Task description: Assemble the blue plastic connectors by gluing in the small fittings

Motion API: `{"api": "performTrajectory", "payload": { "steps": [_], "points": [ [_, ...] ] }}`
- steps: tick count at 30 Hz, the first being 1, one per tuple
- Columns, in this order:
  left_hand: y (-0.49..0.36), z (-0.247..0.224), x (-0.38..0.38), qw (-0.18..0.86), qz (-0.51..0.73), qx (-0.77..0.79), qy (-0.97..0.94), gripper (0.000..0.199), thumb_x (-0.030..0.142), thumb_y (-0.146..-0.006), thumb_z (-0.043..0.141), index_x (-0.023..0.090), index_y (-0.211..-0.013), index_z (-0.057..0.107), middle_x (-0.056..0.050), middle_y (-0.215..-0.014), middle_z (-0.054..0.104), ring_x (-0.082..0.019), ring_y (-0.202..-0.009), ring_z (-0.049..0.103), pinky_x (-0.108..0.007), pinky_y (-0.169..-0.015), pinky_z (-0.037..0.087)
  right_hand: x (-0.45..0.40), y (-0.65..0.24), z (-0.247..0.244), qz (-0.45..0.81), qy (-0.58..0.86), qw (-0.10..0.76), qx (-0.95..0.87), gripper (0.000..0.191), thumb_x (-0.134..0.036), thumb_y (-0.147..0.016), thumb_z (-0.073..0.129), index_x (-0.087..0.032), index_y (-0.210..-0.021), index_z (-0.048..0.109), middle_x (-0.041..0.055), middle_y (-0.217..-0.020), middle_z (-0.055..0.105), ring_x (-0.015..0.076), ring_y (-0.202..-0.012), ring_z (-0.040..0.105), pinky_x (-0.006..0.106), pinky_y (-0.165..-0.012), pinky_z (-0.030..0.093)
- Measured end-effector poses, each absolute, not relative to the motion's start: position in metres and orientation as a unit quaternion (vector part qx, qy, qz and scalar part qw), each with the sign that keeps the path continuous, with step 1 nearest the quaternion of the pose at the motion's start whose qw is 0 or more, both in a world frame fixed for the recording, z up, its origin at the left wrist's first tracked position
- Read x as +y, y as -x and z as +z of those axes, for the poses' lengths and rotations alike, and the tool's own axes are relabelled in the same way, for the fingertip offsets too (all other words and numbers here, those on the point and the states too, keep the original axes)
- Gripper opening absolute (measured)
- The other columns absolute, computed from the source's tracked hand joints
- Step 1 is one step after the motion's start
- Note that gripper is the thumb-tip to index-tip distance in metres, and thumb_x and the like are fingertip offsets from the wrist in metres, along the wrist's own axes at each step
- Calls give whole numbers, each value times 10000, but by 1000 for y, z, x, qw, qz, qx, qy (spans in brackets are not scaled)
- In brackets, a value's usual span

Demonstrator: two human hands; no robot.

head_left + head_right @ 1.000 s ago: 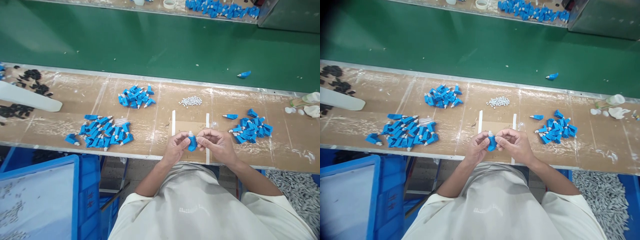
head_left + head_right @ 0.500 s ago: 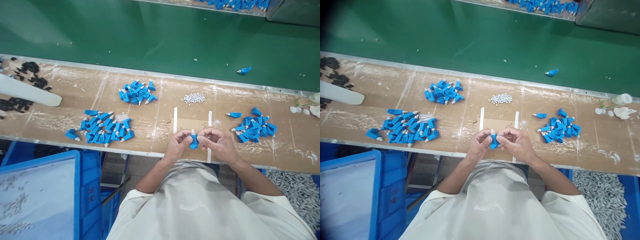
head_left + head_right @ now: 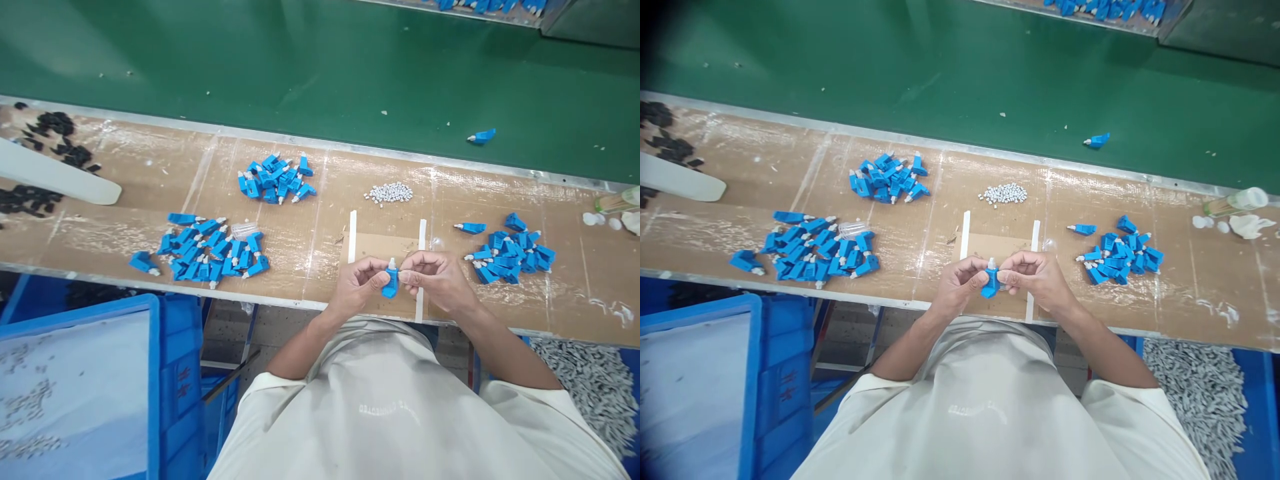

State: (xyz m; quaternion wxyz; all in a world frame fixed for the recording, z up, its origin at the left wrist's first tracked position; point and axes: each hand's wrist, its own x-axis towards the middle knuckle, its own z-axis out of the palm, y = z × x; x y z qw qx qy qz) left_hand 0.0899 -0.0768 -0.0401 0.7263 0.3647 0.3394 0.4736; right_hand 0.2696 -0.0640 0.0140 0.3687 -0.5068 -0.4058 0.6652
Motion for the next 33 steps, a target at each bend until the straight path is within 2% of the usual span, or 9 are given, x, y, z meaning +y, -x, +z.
{"api": "performTrajectory", "payload": {
  "steps": [3, 6, 10, 17, 22, 27, 33],
  "points": [
    [-91, -39, -79, 752, 451, 329, -351, 475, 581, -742, 830, 140, -900, 750, -35, -719, 698, -119, -608, 605, -248, -591, 504, -64, -271, 10, 724, 482, 367, -330, 379, -376, -513, 1004, -185, -755, 783, -24, -596, 686, 72, -442, 578, 172, -412, 507],
    [-94, -36, -81, 759, 453, 307, -352, 457, 568, -754, 826, 142, -895, 740, -45, -736, 717, -126, -627, 623, -248, -593, 503, -67, -272, 9, 757, 464, 356, -290, 409, -353, -515, 1005, -204, -847, 819, -15, -659, 722, 76, -464, 599, 173, -416, 524],
    [-95, -27, -81, 751, 466, 293, -365, 406, 530, -780, 819, 146, -859, 716, -52, -774, 736, -132, -652, 649, -248, -602, 501, -72, -274, 8, 763, 463, 354, -280, 391, -361, -522, 1001, -200, -835, 833, -11, -636, 707, 84, -457, 607, 184, -418, 541],
    [-90, -14, -78, 747, 440, 296, -400, 421, 545, -790, 807, 146, -829, 678, -32, -697, 701, -132, -617, 646, -252, -594, 501, -73, -272, 11, 759, 455, 367, -289, 353, -344, -521, 1001, -207, -802, 837, -13, -714, 676, 77, -484, 616, 170, -397, 531],
    [-88, -10, -76, 749, 447, 292, -392, 413, 532, -774, 825, 145, -835, 694, -24, -682, 702, -122, -597, 645, -236, -574, 505, -71, -275, 12, 771, 445, 356, -286, 346, -339, -541, 999, -213, -822, 840, -13, -706, 686, 71, -504, 625, 159, -439, 543],
    [-86, -10, -73, 750, 445, 305, -383, 440, 557, -737, 843, 150, -837, 709, -37, -739, 728, -128, -629, 656, -239, -580, 518, -70, -279, 12, 784, 417, 348, -299, 441, -412, -578, 979, -208, -942, 836, 20, -767, 727, 109, -572, 660, 245, -556, 610],
    [-89, -18, -76, 744, 441, 313, -393, 454, 565, -750, 830, 143, -855, 700, -38, -722, 721, -135, -642, 664, -250, -612, 521, -73, -268, 5, 732, 456, 393, -319, 401, -415, -551, 986, -222, -870, 839, 0, -757, 699, 81, -514, 606, 203, -460, 557]
  ]
}}
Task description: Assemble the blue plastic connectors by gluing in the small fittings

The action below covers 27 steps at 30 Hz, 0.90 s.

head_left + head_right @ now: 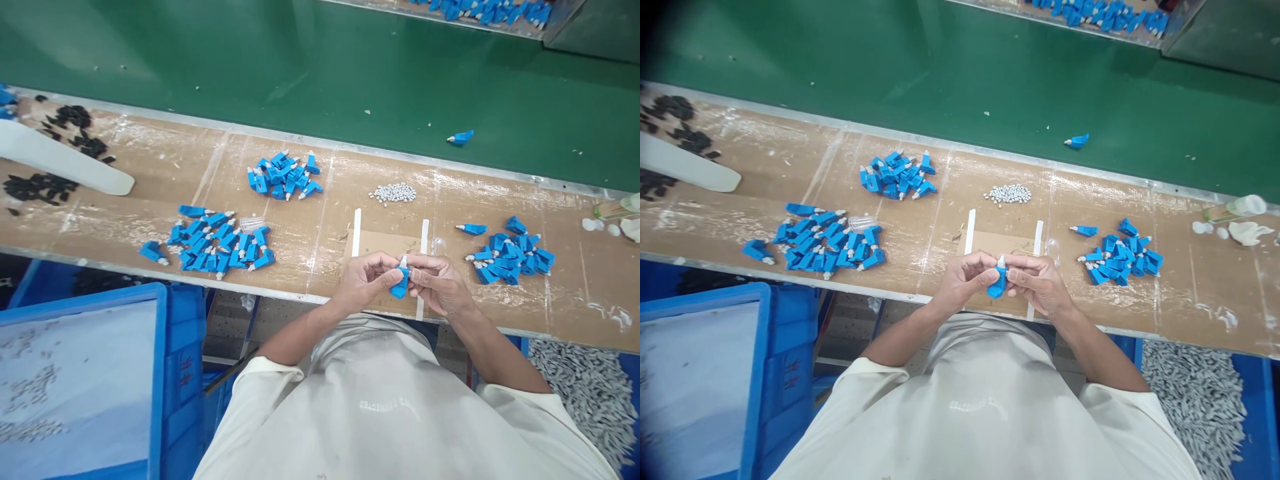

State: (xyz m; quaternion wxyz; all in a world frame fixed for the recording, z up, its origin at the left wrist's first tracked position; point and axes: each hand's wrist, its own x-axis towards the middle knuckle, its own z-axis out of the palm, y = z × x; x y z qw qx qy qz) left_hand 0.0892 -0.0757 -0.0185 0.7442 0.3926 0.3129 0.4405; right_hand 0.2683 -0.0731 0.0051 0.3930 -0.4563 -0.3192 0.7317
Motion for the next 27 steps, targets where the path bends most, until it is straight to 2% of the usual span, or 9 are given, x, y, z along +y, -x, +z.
{"api": "performTrajectory", "payload": {
  "steps": [4, 6, 8, 11, 15, 17, 20, 24, 27],
  "points": [
    [-83, -24, -69, 720, 415, 329, -449, 502, 626, -784, 767, 139, -890, 704, -64, -766, 736, -152, -660, 672, -272, -635, 526, -74, -264, 4, 712, 480, 393, -328, 427, -454, -562, 978, -229, -898, 840, 13, -749, 721, 105, -566, 634, 228, -514, 576],
    [-69, -26, -50, 656, 393, 382, -519, 455, 587, -817, 744, 144, -913, 716, -65, -778, 737, -164, -678, 674, -284, -655, 526, -74, -267, 7, 687, 504, 390, -350, 443, -476, -603, 958, -228, -950, 841, 25, -735, 727, 122, -610, 646, 237, -546, 575],
    [-43, -27, -18, 521, 376, 478, -599, 331, 478, -842, 738, 154, -908, 724, -60, -780, 732, -178, -713, 675, -296, -698, 524, -75, -272, 12, 666, 519, 391, -367, 444, -502, -639, 935, -231, -977, 842, 36, -733, 723, 129, -620, 641, 242, -543, 561],
    [3, -27, 33, 280, 350, 620, -644, 184, 349, -878, 689, 166, -884, 707, -83, -849, 738, -220, -824, 679, -341, -817, 524, -77, -283, 15, 657, 525, 389, -376, 425, -556, -608, 933, -235, -874, 848, 41, -692, 693, 128, -574, 603, 248, -495, 529],
    [33, -28, 48, 122, 360, 675, -632, 219, 322, -957, 569, 163, -1048, 688, -145, -1041, 726, -270, -1007, 662, -400, -930, 504, -77, -303, 18, 619, 571, 386, -377, 456, -605, -510, 951, -253, -779, 839, 29, -618, 632, 121, -535, 557, 240, -465, 488],
    [27, -34, 28, 121, 391, 667, -622, 277, 360, -981, 535, 161, -1110, 678, -152, -1088, 713, -261, -1003, 666, -391, -906, 519, -73, -315, 24, 590, 595, 381, -390, 483, -640, -503, 938, -246, -761, 832, 51, -627, 634, 134, -532, 544, 261, -455, 473],
    [5, -47, -12, 201, 397, 647, -619, 286, 389, -963, 578, 162, -1092, 693, -138, -1032, 723, -248, -915, 690, -363, -812, 543, -54, -334, 40, 510, 647, 341, -452, 446, -621, -547, 915, -228, -728, 809, 101, -717, 697, 176, -559, 563, 320, -488, 482],
    [-14, -60, -39, 279, 399, 630, -605, 261, 387, -957, 597, 179, -1063, 712, -119, -993, 736, -240, -889, 709, -366, -816, 560, 13, -362, 55, 290, 746, 251, -545, 182, -350, -769, 783, -204, -875, 810, 111, -885, 767, 220, -738, 664, 345, -676, 514],
    [-7, -65, -29, 265, 386, 634, -615, 247, 362, -943, 602, 189, -1083, 709, -120, -1029, 725, -254, -928, 710, -389, -854, 568, 79, -379, 53, 131, 746, 163, -632, 180, -244, -855, 688, -118, -927, 794, 139, -847, 749, 204, -741, 648, 335, -714, 478]
  ]
}}
